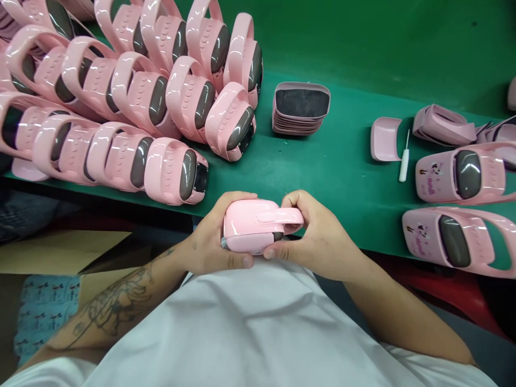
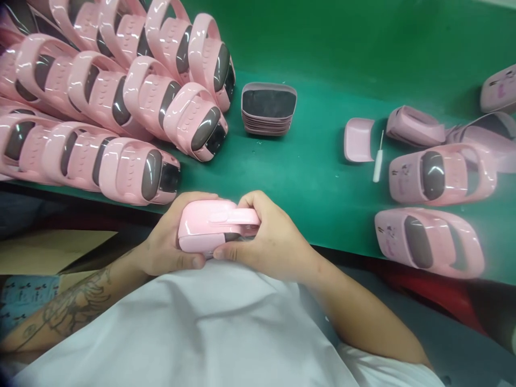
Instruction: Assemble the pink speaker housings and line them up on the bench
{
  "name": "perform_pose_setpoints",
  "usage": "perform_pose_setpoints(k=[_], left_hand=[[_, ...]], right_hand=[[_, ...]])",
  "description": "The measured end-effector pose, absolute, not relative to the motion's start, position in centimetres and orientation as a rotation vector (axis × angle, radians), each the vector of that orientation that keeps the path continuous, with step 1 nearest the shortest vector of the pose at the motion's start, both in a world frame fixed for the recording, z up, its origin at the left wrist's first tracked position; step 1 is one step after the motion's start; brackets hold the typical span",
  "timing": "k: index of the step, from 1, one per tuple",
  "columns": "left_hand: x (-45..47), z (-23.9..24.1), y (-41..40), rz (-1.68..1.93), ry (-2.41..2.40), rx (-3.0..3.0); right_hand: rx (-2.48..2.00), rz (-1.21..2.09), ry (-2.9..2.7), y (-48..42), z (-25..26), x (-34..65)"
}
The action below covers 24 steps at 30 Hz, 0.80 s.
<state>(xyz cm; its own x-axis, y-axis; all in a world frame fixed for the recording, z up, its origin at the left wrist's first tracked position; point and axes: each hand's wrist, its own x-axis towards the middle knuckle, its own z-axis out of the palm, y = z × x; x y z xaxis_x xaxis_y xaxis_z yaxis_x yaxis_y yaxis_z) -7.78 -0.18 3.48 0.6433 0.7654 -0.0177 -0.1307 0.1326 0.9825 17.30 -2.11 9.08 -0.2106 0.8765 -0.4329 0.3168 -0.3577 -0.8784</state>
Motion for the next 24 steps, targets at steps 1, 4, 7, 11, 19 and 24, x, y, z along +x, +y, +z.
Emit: perform_pose_setpoints(k=[1, 4, 7, 11, 19, 24], left_hand=[[-7.8, 3.5, -0.2, 0.715, 0.609, 1.282], [-8.1, 3.7, -0.3, 0.695, 0.619, 1.309], [-8.5, 3.7, -0.8, 0.675, 0.646, 1.427], [-8.4, 3.6, -1.9, 0.662, 0.694, 1.418], [-7.6, 5.1, -3.6, 0.659, 0.711, 1.538], [-7.5, 5.5, -3.4, 0.604, 0.795, 1.460]], right_hand=[[-1.595, 1.609, -1.409, -2.1, 9.1, 17.3], [-1.612, 1.629, -1.412, -2.1, 9.1, 17.0], [-1.608, 1.639, -1.435, -2.4, 8.9, 16.7], [-1.618, 1.693, -1.435, -3.4, 8.2, 16.4], [-1.519, 1.730, -1.316, -6.4, 8.4, 16.3], [-1.570, 1.673, -1.361, -6.0, 8.1, 16.1]])
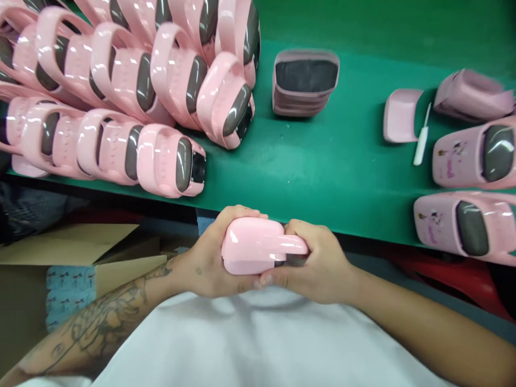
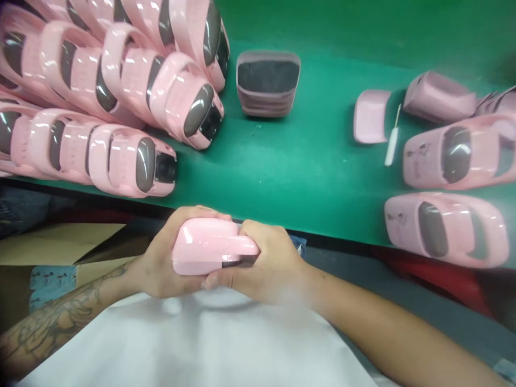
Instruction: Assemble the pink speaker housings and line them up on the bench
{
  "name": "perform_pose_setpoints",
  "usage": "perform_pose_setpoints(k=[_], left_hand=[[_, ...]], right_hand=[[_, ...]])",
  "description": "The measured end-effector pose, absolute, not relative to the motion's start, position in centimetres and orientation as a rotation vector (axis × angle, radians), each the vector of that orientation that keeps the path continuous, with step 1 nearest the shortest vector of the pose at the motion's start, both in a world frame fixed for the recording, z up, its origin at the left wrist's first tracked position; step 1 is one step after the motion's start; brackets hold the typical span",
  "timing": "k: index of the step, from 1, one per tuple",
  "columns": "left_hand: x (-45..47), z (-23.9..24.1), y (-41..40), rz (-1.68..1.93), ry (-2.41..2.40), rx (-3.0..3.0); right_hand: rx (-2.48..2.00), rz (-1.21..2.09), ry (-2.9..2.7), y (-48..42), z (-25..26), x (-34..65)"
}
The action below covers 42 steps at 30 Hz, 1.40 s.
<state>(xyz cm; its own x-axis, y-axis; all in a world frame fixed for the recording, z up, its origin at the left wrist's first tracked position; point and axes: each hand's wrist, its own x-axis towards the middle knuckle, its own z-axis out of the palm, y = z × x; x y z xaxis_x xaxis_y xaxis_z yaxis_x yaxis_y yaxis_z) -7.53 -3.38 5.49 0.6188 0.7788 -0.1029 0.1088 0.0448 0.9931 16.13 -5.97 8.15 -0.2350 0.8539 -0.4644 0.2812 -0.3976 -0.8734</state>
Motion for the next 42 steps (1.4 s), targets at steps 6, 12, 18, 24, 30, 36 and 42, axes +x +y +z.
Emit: perform_pose_setpoints(k=[6, 12, 18, 24, 30, 36, 42], left_hand=[[-7.3, 5.9, -0.5, 0.537, 0.850, 1.144], [-4.7, 6.9, 1.3, 0.860, 0.772, 0.969], [-1.2, 5.5, 1.4, 0.898, 0.638, 0.802], [-4.5, 5.4, 2.8, 1.000, 0.981, 1.805], [-3.8, 7.1, 3.9, 0.461, 0.900, 1.829], [-2.9, 6.8, 3.2, 0.482, 0.883, 1.930], [-2.7, 6.2, 3.1, 0.581, 0.756, 1.984]], right_hand=[[-1.610, 1.640, -1.130, -3.2, 7.4, 17.3], [-1.386, 1.320, -1.068, -2.4, 6.5, 17.8], [-1.197, 1.438, -0.984, -2.5, 6.4, 16.2], [-1.515, 0.998, -1.586, -1.3, 8.5, 20.6], [-1.523, 1.089, -1.966, -1.5, 8.8, 21.7], [-1.562, 1.192, -1.975, -3.1, 8.1, 21.9], [-1.587, 1.089, -1.969, -4.4, 8.1, 21.5]])
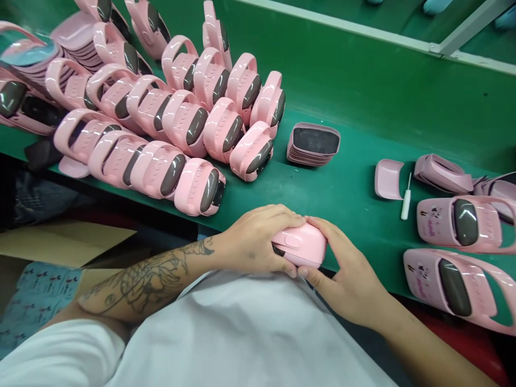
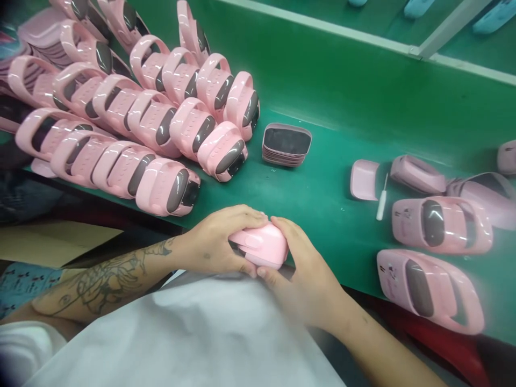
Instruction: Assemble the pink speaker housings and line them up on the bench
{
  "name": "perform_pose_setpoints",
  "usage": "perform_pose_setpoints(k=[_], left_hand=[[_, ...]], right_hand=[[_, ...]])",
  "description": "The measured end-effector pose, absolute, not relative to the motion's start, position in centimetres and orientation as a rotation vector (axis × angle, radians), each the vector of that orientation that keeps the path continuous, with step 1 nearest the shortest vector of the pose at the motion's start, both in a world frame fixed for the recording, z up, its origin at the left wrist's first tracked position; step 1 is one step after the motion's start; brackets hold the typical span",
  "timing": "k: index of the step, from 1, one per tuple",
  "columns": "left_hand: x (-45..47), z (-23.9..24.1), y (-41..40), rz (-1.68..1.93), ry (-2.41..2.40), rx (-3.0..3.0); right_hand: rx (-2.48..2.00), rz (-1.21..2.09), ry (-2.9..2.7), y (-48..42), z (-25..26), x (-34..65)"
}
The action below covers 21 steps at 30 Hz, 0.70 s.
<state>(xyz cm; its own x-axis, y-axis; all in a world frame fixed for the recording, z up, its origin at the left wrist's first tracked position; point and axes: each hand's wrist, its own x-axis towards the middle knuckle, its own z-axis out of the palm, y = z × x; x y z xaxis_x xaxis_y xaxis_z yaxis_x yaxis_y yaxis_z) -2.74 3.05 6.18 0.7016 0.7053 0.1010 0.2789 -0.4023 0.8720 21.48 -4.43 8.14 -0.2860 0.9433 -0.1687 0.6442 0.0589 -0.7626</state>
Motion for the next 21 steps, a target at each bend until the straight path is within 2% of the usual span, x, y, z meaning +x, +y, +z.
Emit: perform_pose_setpoints(k=[7, 12, 14, 21], left_hand=[[-0.5, 4.7, 3.3, 0.774, 0.655, 2.004], [-0.3, 6.5, 5.3, 0.535, 0.699, 2.016], [-0.6, 6.9, 5.3, 0.520, 0.745, 1.963], [-1.1, 5.8, 1.8, 0.637, 0.914, 1.757]], right_hand=[[-1.415, 1.026, -1.925, -4.7, 6.2, 22.8], [-1.406, 1.514, -1.616, -2.5, 6.4, 24.2], [-1.364, 1.604, -1.529, -2.1, 7.1, 24.2], [-1.554, 1.412, -1.801, -3.2, 10.0, 22.2]])
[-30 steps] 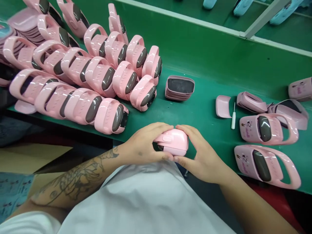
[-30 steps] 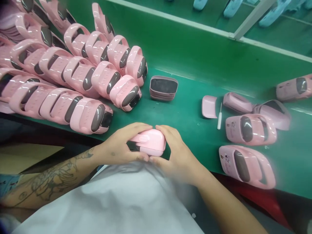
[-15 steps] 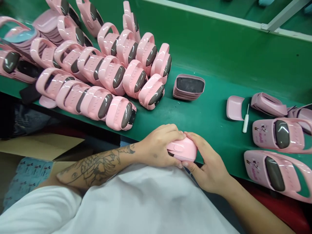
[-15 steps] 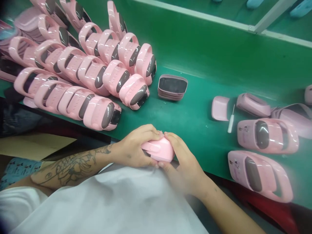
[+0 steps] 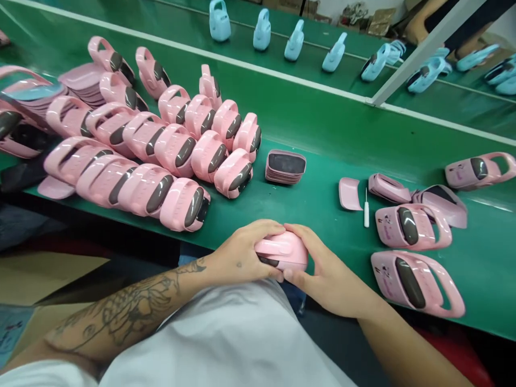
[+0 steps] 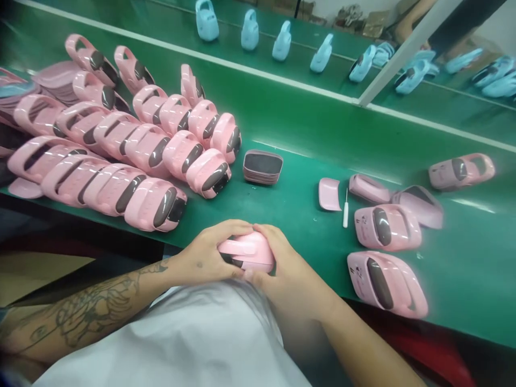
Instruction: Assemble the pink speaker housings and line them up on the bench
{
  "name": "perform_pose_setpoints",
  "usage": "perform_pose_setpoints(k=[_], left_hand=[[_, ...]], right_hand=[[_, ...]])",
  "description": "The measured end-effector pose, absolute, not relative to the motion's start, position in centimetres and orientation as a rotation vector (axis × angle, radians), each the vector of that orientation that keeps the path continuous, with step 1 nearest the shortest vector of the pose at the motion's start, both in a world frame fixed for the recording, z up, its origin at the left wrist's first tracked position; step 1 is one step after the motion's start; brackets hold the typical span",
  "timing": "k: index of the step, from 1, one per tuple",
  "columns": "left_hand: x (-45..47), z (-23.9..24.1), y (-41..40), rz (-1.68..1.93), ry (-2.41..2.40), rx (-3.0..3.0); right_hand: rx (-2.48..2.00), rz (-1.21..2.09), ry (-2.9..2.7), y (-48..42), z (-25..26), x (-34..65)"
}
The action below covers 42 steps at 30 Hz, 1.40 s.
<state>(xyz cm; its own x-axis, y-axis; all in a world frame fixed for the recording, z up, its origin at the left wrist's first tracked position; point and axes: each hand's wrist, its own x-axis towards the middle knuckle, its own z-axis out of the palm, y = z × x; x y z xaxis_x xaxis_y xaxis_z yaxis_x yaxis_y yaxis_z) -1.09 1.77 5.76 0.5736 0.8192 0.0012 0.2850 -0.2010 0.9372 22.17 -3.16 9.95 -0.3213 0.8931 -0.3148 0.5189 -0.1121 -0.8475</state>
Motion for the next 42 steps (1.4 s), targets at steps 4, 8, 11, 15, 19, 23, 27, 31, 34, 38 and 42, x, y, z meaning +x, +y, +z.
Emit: perform_pose_setpoints(k=[4, 8, 11, 15, 19, 23, 27, 31, 34, 38, 42], left_hand=[[-1.0, 5.7, 1.2, 0.581, 0.934, 1.764], [-0.6, 5.4, 1.4, 0.665, 0.913, 1.784], [-0.4, 5.0, 1.7, 0.764, 0.852, 1.795], [-1.1, 4.8, 2.6, 0.651, 0.849, 1.767], [-2.3, 3.9, 3.4, 0.640, 0.809, 1.755], [-1.8, 2.9, 3.0, 0.499, 0.915, 1.713], [0.5, 2.3, 2.3, 0.504, 0.832, 1.750], [2.1, 1.8, 2.1, 0.546, 0.775, 1.684], [2.2, 1.0, 2.0, 0.722, 0.677, 1.734], [1.1, 0.4, 1.9, 0.860, 0.634, 1.840], [0.0, 1.2, 2.0, 1.001, 0.804, 1.836]], right_hand=[[-1.493, 1.322, -1.827, -3.3, 10.1, 21.3], [-1.451, 1.221, -1.860, -3.2, 9.2, 21.2], [-1.419, 1.095, -1.903, -3.0, 8.9, 21.1], [-1.399, 1.152, -1.973, -2.8, 9.2, 21.4], [-1.487, 1.151, -1.828, -3.2, 7.9, 23.0], [-1.560, 1.025, -1.554, -5.0, 4.8, 25.7], [-1.502, 0.895, -1.594, -7.2, 2.5, 27.0], [-1.412, 0.942, -1.596, -8.5, 1.3, 27.1], [-1.442, 0.946, -1.512, -8.9, 0.8, 26.5], [-1.461, 1.040, -1.371, -8.5, 0.8, 24.7], [-1.456, 0.995, -1.326, -6.9, 1.6, 22.6]])
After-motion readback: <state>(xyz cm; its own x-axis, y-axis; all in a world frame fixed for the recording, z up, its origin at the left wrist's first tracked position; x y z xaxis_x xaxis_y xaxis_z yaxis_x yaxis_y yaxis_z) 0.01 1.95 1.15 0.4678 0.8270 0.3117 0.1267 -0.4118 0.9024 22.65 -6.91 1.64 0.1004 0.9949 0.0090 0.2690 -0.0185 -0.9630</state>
